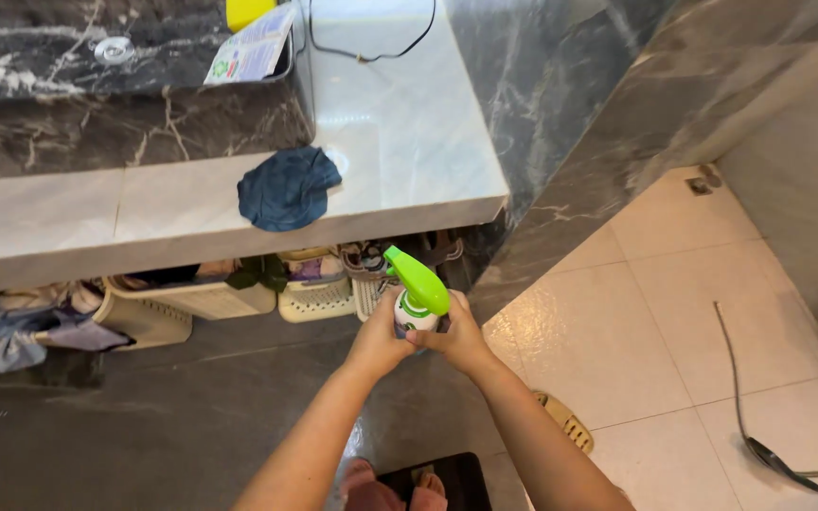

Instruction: The person wipes a bathroom countertop using a cloth and spray cleaner, moving around the sink and into the corners.

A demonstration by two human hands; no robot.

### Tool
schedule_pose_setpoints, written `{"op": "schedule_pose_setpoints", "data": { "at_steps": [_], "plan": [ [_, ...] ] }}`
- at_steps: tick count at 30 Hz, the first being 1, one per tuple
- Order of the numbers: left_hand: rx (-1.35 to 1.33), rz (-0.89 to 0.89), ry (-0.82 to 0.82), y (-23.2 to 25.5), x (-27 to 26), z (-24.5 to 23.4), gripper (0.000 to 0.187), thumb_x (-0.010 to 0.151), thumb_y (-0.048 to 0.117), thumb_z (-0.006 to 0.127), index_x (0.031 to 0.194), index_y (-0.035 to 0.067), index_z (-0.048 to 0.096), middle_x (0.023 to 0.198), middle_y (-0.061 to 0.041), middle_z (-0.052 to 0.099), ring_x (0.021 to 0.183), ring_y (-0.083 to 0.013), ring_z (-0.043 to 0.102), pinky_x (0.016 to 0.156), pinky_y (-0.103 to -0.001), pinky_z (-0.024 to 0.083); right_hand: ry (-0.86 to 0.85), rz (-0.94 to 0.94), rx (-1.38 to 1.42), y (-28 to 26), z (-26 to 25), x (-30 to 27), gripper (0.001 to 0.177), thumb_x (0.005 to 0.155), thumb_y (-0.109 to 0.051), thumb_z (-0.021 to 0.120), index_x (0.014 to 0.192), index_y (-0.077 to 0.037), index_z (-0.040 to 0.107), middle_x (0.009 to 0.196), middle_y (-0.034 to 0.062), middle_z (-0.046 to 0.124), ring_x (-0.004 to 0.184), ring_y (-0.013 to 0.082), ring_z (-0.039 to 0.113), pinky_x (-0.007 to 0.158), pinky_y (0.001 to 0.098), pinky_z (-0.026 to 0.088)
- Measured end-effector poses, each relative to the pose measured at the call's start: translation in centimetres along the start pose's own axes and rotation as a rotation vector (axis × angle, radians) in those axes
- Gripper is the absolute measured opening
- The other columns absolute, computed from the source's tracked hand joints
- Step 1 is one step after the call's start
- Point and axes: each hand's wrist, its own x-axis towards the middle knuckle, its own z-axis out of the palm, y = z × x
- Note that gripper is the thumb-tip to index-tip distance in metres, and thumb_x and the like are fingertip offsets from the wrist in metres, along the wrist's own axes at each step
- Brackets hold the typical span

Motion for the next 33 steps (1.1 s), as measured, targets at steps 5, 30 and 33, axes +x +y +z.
{"op": "schedule_pose_setpoints", "data": {
  "at_steps": [5,30,33],
  "plan": [
    [0.252,0.010,0.138,-5.7,0.5,0.6,0.085,0.063,0.006,0.083,0.140,0.013,0.048,0.133,-0.016,0.061,0.123,-0.0335,0.061,0.098,-0.039,0.050,0.093,0.064,-0.029,3.7,2.3,0.3,0.088,0.062,-0.022,0.095,0.138,-0.006,0.053,0.135,0.0123,0.057,0.129,0.0255,0.054,0.111,0.0375,0.041],
    [0.209,-0.120,0.280,-35.0,13.6,8.3,0.077,0.080,0.004,0.076,0.145,0.004,0.034,0.137,-0.023,0.060,0.129,-0.0408,0.057,0.101,-0.045,0.049,0.197,0.059,-0.024,33.4,6.1,10.5,0.081,0.066,0.000,0.079,0.143,-0.015,0.055,0.138,0.0117,0.047,0.126,0.0233,0.060,0.103,0.0343,0.054],
    [0.205,-0.115,0.262,-38.2,14.9,8.7,0.073,0.084,0.005,0.074,0.145,0.004,0.034,0.138,-0.023,0.060,0.130,-0.0400,0.057,0.103,-0.044,0.049,0.205,0.130,-0.063,36.2,6.2,11.6,0.082,0.064,0.001,0.081,0.142,-0.014,0.057,0.139,0.0097,0.048,0.122,0.0205,0.059,0.098,0.0329,0.052]
  ]
}}
